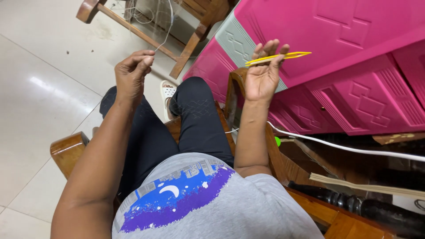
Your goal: Repairing a fishing net by untangling strands and cutting them with scissors
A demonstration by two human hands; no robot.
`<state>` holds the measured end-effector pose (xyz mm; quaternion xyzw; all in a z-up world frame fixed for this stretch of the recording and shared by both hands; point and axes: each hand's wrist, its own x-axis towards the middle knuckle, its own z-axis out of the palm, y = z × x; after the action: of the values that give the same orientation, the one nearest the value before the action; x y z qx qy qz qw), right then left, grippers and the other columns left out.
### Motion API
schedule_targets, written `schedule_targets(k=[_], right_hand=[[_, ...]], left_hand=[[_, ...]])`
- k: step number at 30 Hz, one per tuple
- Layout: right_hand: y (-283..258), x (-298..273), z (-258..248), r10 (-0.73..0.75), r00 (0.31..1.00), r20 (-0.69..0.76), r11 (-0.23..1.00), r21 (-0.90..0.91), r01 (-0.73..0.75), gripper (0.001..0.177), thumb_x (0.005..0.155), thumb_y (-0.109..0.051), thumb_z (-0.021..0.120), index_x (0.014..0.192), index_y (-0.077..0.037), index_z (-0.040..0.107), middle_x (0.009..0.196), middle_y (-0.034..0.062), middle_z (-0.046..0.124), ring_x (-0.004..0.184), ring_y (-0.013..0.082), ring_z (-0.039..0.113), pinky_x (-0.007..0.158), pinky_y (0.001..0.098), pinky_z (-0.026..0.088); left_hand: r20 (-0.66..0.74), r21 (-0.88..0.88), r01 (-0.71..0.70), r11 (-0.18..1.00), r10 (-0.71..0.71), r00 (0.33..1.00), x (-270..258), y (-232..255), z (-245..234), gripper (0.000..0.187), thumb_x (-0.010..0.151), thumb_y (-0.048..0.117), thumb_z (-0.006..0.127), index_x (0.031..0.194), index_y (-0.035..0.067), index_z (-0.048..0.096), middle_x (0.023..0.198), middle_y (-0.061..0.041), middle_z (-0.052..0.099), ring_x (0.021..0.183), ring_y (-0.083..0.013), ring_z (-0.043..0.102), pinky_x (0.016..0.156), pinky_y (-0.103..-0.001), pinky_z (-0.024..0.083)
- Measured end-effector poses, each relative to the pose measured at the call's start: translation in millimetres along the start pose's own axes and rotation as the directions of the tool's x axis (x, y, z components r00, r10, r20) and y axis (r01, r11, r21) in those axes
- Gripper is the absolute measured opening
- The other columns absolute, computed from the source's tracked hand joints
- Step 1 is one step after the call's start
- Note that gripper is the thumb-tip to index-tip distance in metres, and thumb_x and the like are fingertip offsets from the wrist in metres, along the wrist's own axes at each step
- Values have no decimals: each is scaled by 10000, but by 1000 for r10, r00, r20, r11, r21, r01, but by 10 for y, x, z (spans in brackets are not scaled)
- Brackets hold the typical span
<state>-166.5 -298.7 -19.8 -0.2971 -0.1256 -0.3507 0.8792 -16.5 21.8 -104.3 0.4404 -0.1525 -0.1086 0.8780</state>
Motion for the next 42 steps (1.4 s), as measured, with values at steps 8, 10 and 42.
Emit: schedule_targets(k=[8,10,42], right_hand=[[-181,33,-69,-36,998,-44,999,11,37,342,1073,-166,602,1410,-227,595,1430,43,637,1390,172,582,1311,392,436],[-210,49,-112,-90,993,76,966,-235,105,301,1141,-262,506,1435,-288,565,1488,3,600,1422,122,546,1333,374,379],[-841,52,-156,-239,958,157,884,-373,282,273,1155,-277,489,1414,-270,577,1485,-42,583,1429,84,519,1337,325,381]], left_hand=[[8,-7,6,1000,-6,1000,5,21,21,53,952,125,782,906,148,773,1128,-81,752,974,-122,670,727,-224,485],[-9,-61,3,998,-3,1000,17,-18,25,67,954,74,800,990,37,757,1100,-136,731,846,-76,620,719,-187,514],[-35,-64,38,997,-41,999,32,-69,-11,73,964,90,796,995,41,752,1120,-128,741,840,-83,592,730,-213,487]])
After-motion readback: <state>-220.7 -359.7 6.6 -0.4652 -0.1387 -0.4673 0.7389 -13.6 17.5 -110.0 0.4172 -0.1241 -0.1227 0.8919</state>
